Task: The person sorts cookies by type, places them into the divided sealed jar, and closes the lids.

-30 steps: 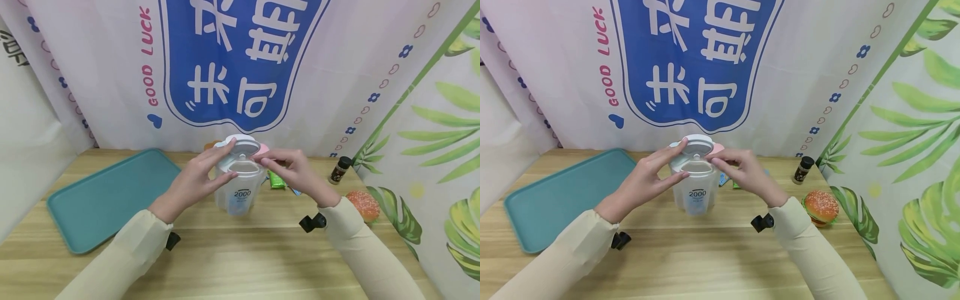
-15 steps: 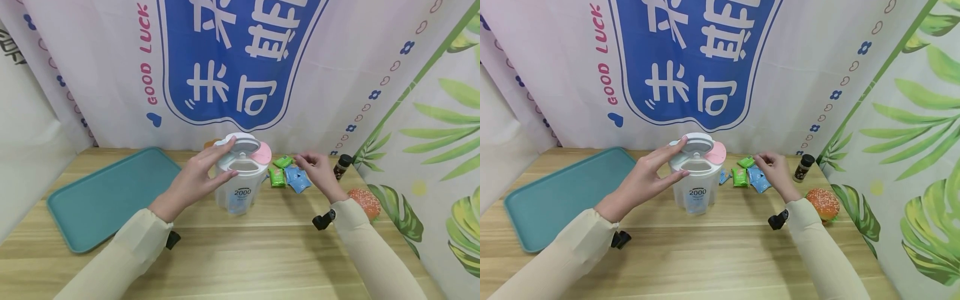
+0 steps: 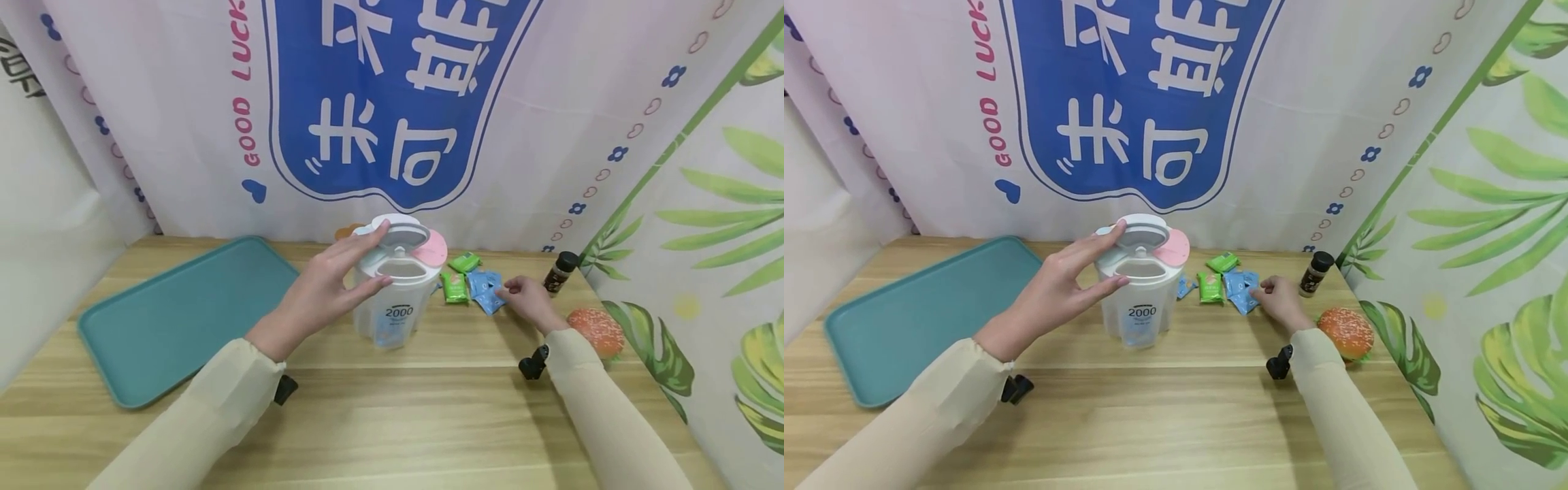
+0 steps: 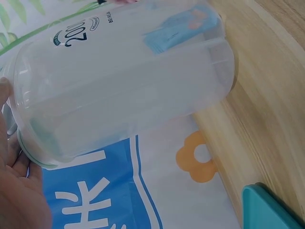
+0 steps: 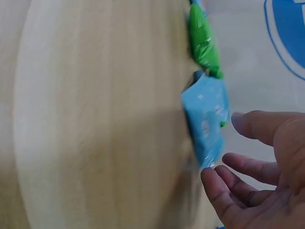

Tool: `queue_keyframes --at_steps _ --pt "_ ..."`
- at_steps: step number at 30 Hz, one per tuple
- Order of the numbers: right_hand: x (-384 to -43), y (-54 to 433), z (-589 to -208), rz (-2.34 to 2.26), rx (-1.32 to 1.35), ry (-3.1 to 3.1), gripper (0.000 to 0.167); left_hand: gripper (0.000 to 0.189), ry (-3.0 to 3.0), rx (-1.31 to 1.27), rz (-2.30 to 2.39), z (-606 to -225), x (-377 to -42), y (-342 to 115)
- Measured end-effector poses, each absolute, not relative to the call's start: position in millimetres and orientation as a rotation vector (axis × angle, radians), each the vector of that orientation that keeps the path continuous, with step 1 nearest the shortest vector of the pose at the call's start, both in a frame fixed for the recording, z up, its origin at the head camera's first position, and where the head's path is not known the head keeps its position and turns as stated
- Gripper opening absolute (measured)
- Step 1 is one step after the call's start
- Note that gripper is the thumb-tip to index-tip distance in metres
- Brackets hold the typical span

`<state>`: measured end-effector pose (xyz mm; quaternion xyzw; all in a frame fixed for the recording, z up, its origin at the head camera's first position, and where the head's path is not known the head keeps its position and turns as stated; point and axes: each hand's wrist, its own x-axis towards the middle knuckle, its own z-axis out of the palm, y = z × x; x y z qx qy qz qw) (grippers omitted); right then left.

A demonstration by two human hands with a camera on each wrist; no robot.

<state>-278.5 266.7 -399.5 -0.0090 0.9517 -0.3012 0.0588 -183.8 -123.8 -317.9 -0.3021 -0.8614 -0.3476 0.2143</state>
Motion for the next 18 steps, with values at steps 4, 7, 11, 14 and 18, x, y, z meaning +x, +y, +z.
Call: queue_keyframes --at_steps 4,7,11,14,18 --pt "-281 271 -406 -0.885 0.000 2.818 0.061 0.079 -2.376 -0.843 -0.963 -318 -184 -123" --pt "-282 275 -410 -0.865 0.004 2.806 0.063 0.078 -2.366 -0.853 -0.963 -318 -185 -121" --pt "-286 274 -415 -0.850 -0.060 2.840 0.055 0.079 -2.362 -0.841 -0.968 -319 -184 -121" --pt "-289 273 -419 -0.865 -0.087 2.863 0.049 0.078 -2.368 -0.826 -0.976 -321 -184 -122" --pt "-291 275 -421 -0.911 -0.045 2.873 0.047 0.078 -2.365 -0.831 -0.979 -320 -185 -121"
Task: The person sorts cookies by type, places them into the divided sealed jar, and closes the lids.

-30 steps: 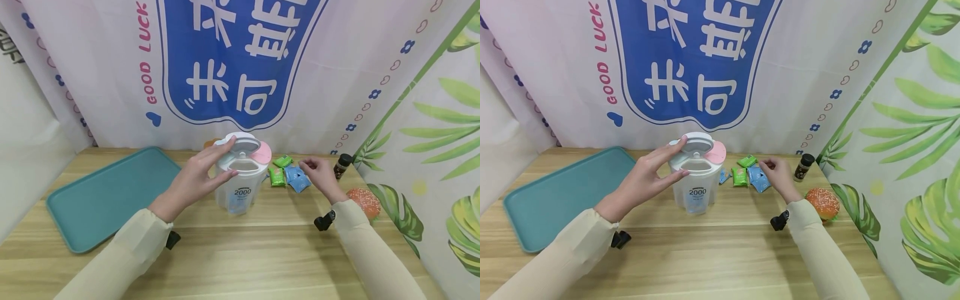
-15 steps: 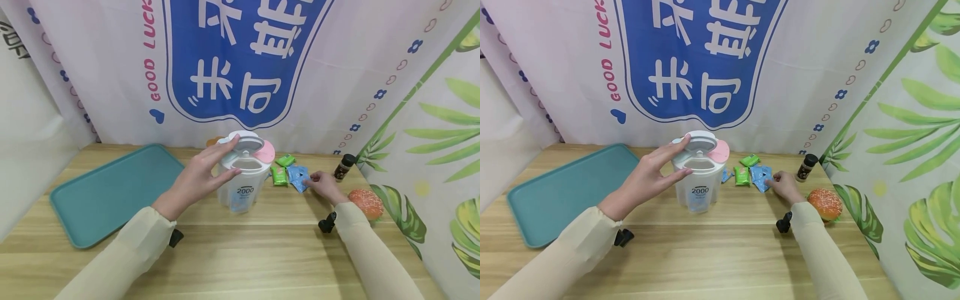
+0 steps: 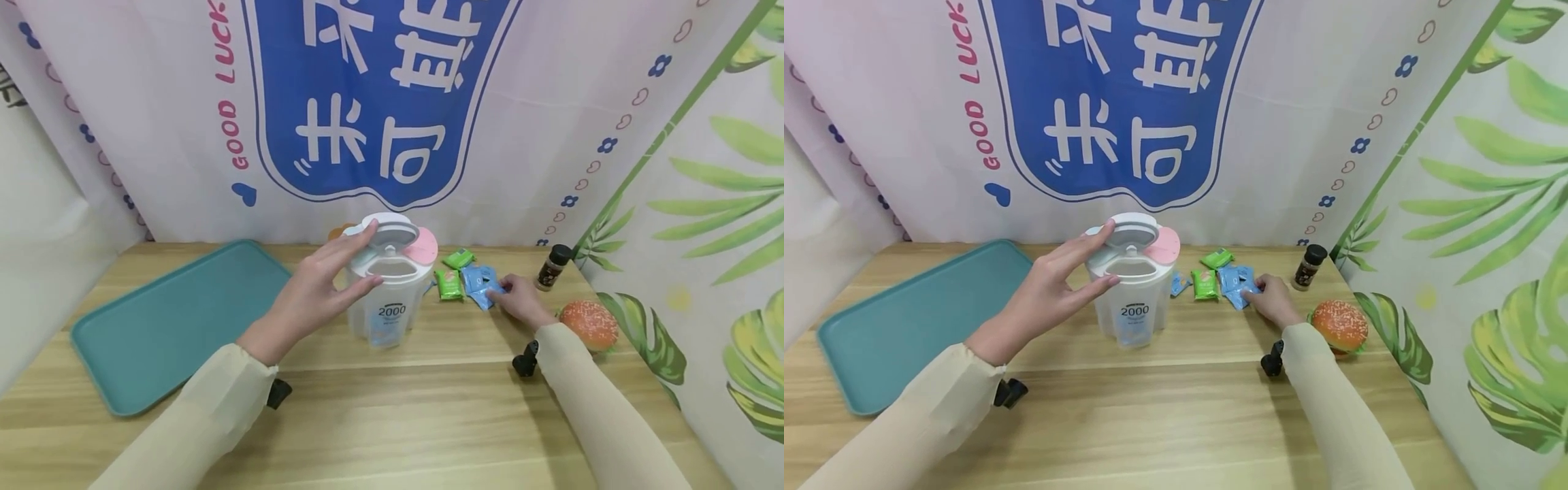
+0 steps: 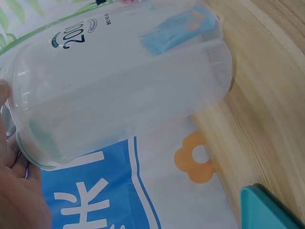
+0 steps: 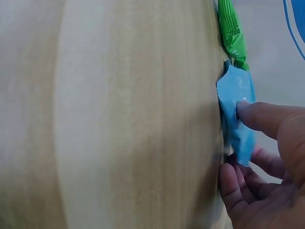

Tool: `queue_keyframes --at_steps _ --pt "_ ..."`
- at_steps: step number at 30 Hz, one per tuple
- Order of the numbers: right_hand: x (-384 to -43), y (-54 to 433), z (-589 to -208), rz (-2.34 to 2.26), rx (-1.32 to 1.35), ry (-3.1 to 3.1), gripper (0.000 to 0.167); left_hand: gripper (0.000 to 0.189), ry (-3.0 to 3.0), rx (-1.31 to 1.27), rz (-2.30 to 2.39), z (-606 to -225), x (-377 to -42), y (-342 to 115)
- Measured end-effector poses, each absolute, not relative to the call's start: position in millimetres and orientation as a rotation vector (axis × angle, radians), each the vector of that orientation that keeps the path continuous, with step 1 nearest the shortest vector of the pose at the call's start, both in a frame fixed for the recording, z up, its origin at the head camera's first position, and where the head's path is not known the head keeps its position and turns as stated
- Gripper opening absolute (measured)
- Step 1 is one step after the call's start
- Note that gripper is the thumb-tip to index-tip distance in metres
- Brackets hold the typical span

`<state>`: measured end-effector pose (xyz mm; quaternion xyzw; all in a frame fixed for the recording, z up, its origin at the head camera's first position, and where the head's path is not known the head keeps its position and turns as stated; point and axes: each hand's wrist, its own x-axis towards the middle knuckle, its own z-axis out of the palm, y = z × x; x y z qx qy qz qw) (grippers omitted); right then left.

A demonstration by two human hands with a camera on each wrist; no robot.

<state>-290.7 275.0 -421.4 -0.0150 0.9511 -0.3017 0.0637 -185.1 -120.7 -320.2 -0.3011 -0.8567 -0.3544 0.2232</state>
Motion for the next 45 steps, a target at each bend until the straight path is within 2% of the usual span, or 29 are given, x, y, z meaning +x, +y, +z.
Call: queue_keyframes --at_steps 9,22,29,38,45 --pt "-288 277 -424 -1.117 -0.064 2.876 0.041 0.080 -2.359 -0.817 -0.990 -320 -183 -121" --pt "-283 283 -420 -1.370 -0.062 2.810 0.047 0.080 -2.404 -0.790 -1.040 -319 -186 -117" --pt "-284 268 -391 -1.553 -0.125 2.812 0.045 0.080 -2.400 -0.779 -1.068 -318 -185 -117" --pt "-274 240 -346 -1.808 -0.430 2.840 0.038 0.081 -2.434 -0.774 -1.046 -315 -185 -118" --pt "-254 216 -308 -1.928 -0.659 2.819 0.034 0.080 -2.421 -0.781 -1.052 -317 -186 -117"
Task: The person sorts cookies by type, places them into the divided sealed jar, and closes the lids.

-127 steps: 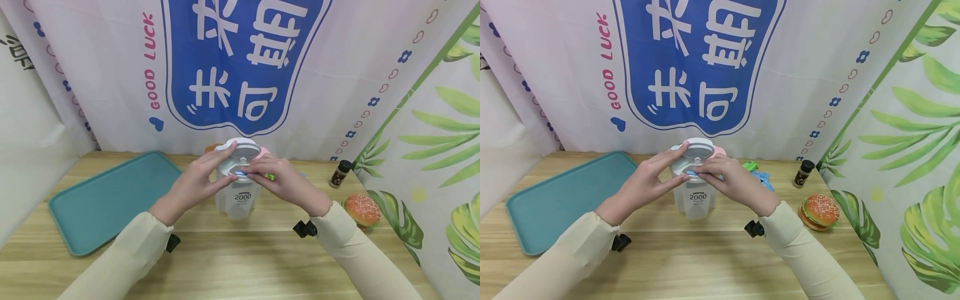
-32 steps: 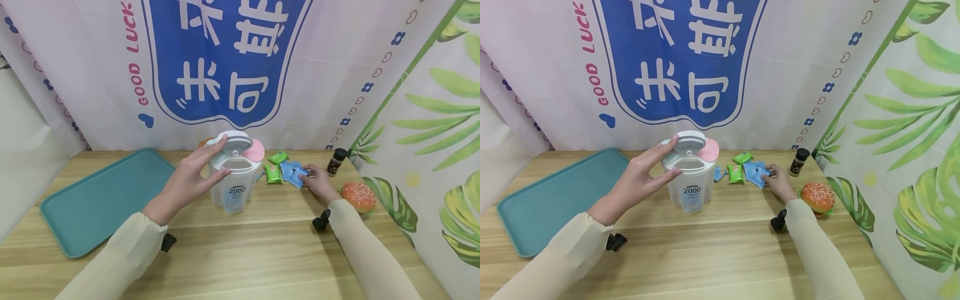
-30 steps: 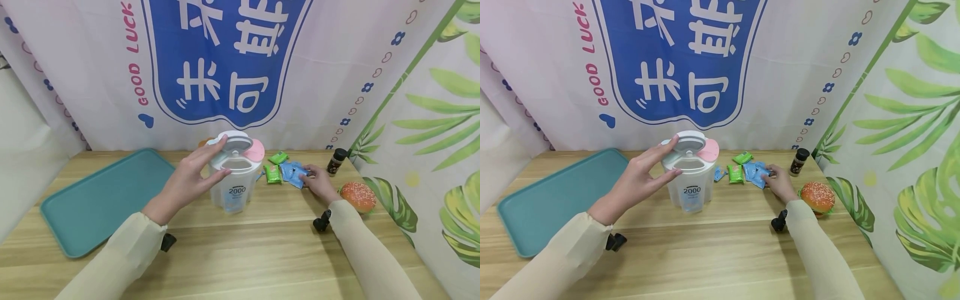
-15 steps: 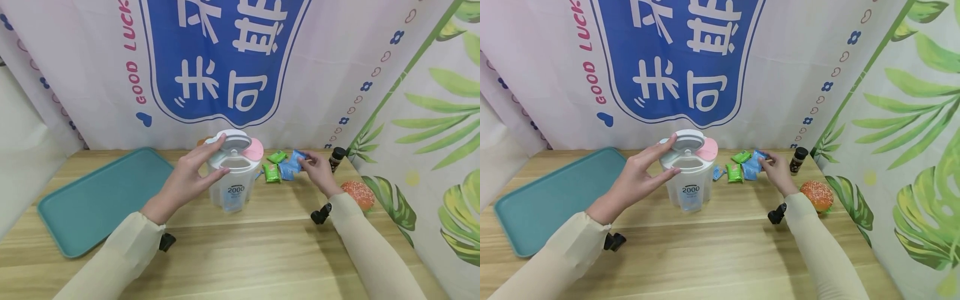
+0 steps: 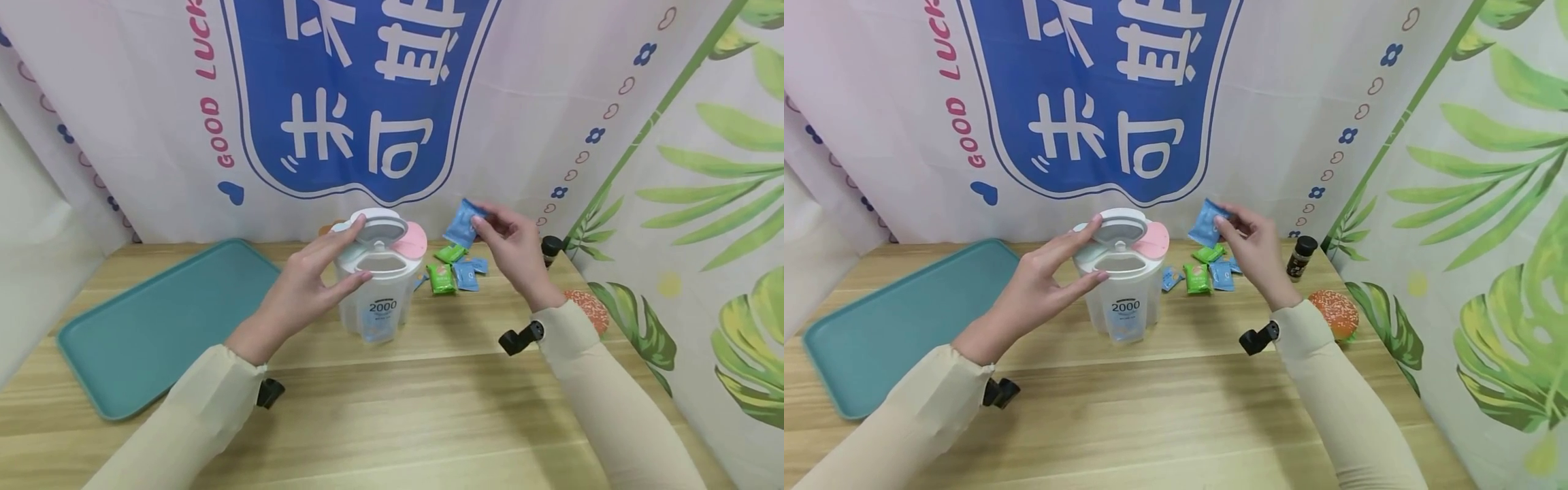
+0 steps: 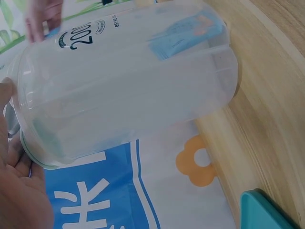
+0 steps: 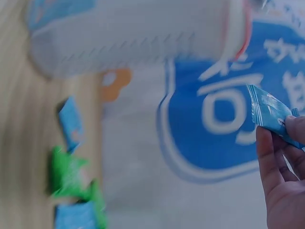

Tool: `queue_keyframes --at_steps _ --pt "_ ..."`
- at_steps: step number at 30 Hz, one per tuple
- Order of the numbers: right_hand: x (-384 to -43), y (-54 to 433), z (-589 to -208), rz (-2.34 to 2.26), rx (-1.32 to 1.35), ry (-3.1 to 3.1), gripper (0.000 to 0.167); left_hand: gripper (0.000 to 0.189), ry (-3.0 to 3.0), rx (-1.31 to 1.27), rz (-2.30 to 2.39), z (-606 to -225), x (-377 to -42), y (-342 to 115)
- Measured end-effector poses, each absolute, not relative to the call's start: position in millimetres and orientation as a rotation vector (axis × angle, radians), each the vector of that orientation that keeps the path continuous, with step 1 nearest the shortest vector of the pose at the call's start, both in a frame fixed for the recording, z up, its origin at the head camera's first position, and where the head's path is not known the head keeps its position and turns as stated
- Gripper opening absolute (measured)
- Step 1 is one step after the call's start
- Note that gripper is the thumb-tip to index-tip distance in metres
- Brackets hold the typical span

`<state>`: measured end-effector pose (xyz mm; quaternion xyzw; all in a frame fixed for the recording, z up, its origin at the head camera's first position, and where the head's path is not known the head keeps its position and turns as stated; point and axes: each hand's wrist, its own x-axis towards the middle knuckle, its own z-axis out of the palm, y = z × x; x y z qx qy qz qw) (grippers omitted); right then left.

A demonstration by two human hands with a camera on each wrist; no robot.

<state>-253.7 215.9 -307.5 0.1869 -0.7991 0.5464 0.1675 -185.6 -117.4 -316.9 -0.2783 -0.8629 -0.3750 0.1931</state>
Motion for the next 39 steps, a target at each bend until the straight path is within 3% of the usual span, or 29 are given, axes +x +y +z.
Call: queue_keyframes --at_steps 12,19,39 --pt "-219 168 -267 1.629 0.909 -2.145 0.024 0.080 -2.410 -0.790 -1.060 -319 -185 -120" --pt "-212 149 -266 1.645 1.013 -2.161 0.024 0.080 -2.394 -0.797 -1.052 -321 -187 -121" --pt "-204 127 -283 1.149 1.285 -2.263 0.017 0.080 -2.383 -0.824 -1.032 -321 -188 -123"
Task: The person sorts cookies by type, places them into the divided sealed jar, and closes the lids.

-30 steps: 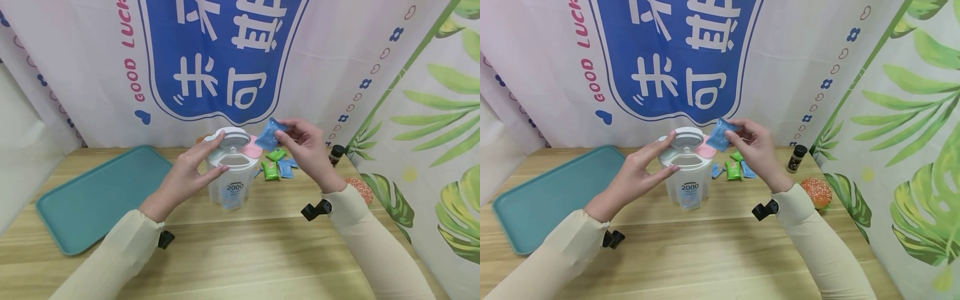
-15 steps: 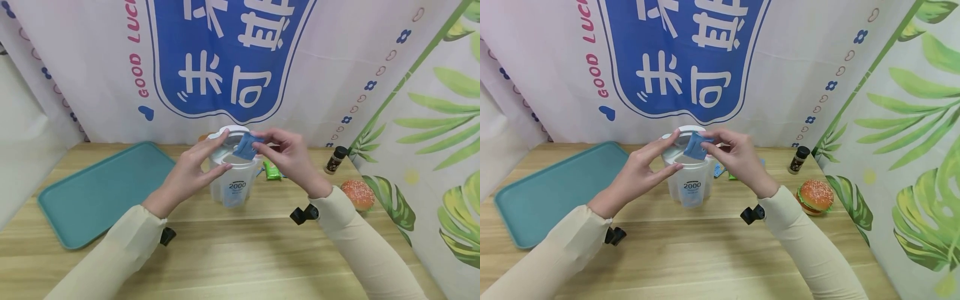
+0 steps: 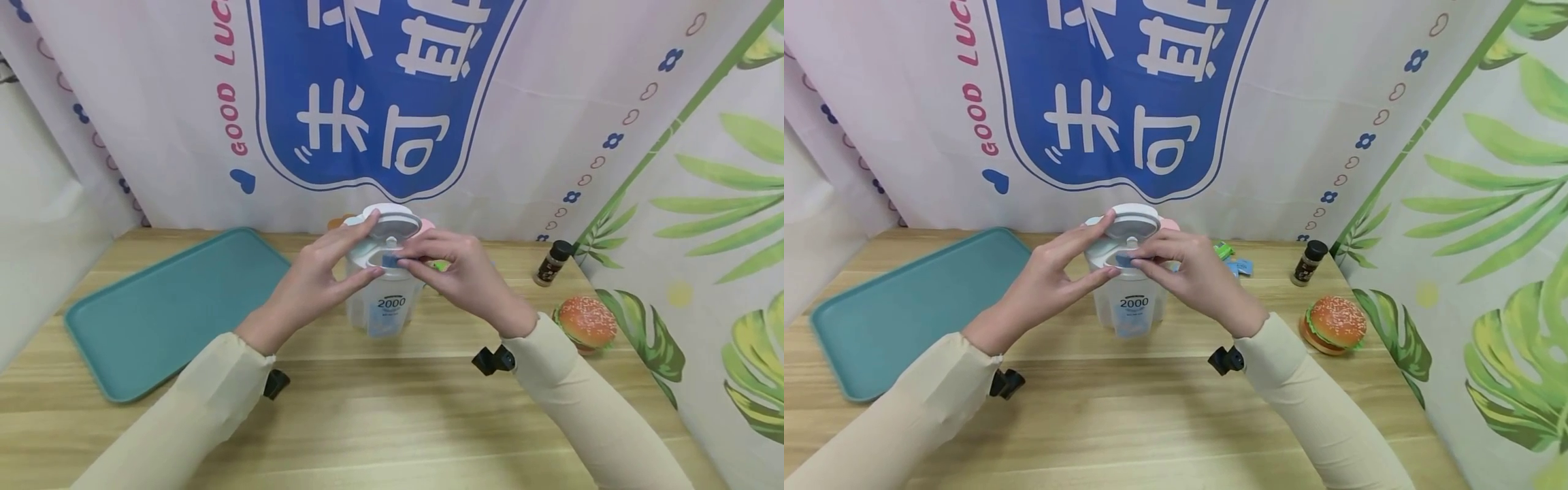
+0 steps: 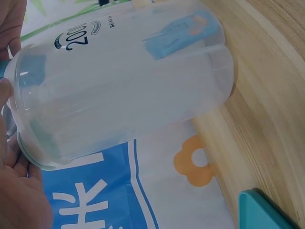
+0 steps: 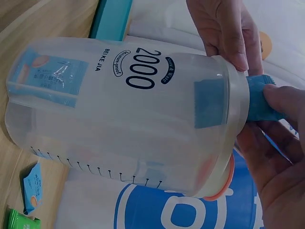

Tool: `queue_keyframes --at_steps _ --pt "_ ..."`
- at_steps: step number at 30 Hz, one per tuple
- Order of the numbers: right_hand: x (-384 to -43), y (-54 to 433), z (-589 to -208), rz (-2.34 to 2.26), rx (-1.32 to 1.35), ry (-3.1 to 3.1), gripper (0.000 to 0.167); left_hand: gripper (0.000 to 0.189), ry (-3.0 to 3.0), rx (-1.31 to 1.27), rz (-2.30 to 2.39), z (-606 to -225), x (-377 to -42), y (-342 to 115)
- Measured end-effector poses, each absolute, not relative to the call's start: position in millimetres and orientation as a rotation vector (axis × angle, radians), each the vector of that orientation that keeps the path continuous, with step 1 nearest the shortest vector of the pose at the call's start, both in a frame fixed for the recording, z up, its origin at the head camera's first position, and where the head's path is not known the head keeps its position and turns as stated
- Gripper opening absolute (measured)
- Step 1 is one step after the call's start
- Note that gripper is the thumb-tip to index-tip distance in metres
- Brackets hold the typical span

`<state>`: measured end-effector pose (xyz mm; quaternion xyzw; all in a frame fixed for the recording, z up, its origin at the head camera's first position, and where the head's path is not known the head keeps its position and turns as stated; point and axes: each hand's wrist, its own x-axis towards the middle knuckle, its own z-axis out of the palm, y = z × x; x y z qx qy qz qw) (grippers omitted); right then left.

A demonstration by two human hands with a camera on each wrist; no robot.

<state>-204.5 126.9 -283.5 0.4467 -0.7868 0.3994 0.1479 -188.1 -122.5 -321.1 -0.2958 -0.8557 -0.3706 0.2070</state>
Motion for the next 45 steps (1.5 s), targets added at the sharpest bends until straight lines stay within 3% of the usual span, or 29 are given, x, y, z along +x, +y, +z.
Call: queue_keyframes --at_steps 22,45 --pt "-206.1 128.5 -284.8 0.854 1.367 -2.468 0.020 0.079 -2.368 -0.836 -1.023 -320.3 -186.9 -121.5" --pt "-205.9 129.9 -290.7 0.886 1.390 -2.415 0.023 0.079 -2.347 -0.842 -1.048 -321.5 -188.4 -120.9"
